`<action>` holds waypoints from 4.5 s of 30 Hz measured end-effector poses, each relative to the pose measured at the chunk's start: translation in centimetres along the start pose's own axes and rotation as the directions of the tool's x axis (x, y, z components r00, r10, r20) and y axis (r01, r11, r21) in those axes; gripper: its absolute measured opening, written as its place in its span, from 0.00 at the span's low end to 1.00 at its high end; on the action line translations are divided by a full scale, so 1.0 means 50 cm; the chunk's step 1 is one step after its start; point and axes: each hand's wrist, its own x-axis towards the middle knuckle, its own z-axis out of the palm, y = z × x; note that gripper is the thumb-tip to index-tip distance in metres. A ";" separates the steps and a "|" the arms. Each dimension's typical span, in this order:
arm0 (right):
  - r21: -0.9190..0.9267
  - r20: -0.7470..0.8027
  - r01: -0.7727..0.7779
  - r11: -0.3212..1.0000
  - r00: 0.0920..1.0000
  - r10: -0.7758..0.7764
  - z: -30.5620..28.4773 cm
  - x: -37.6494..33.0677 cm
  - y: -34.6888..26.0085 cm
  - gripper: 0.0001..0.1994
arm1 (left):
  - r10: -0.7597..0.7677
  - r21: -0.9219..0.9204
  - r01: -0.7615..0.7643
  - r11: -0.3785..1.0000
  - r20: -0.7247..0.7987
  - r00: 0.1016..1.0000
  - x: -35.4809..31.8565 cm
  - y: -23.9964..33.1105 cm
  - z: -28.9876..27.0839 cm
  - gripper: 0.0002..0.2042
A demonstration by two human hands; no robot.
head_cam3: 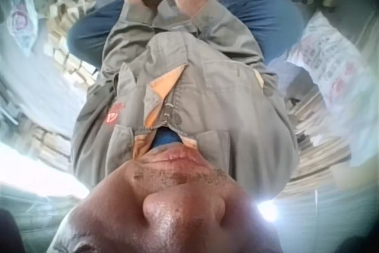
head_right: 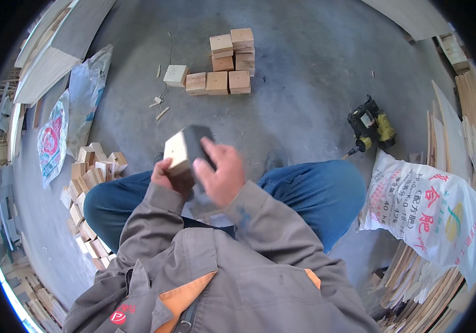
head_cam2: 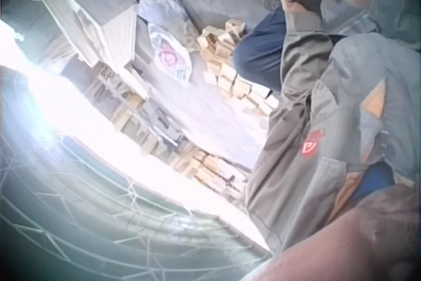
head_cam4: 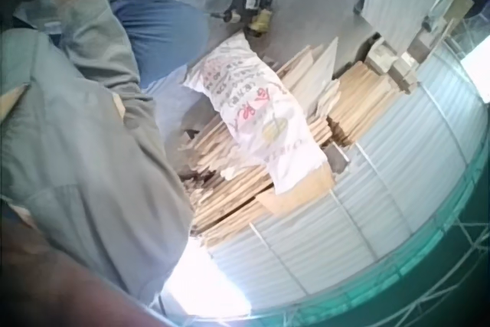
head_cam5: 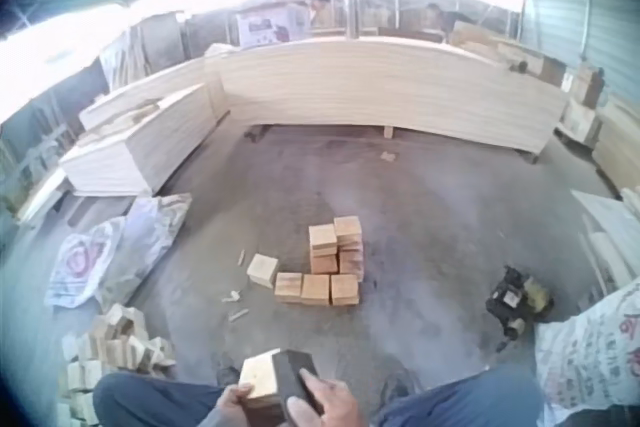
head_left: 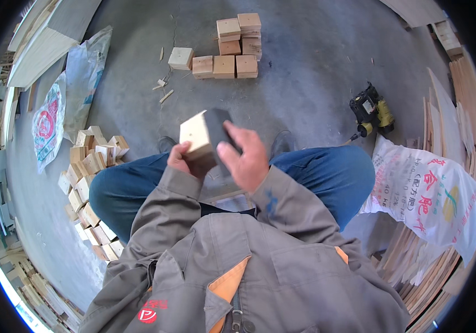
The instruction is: The person sits on the floor and sands small wooden blocks using a sanding block. They repeatedly pick up blocks, sand their edges and faces, and place them back into a pile.
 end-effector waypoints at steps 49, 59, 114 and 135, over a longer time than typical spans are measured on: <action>0.607 0.361 -0.567 0.558 0.821 0.442 -0.004 0.044 0.015 0.23 | -0.077 0.095 0.091 0.991 -0.147 0.986 -0.019 0.036 0.019 0.37; 0.410 0.236 -0.584 0.700 0.810 0.537 0.000 0.071 0.082 0.23 | -0.119 0.054 0.121 0.991 -0.035 0.992 -0.018 0.015 0.018 0.34; -0.130 0.084 -0.086 0.988 0.992 0.097 -0.007 0.010 0.016 0.26 | 0.040 -0.078 -0.072 0.994 -0.346 0.937 -0.009 0.032 0.048 0.26; -0.251 -0.050 0.008 0.968 0.999 -0.021 -0.016 0.050 0.053 0.26 | -0.010 -0.057 -0.014 0.998 -0.390 0.921 -0.016 0.030 0.062 0.26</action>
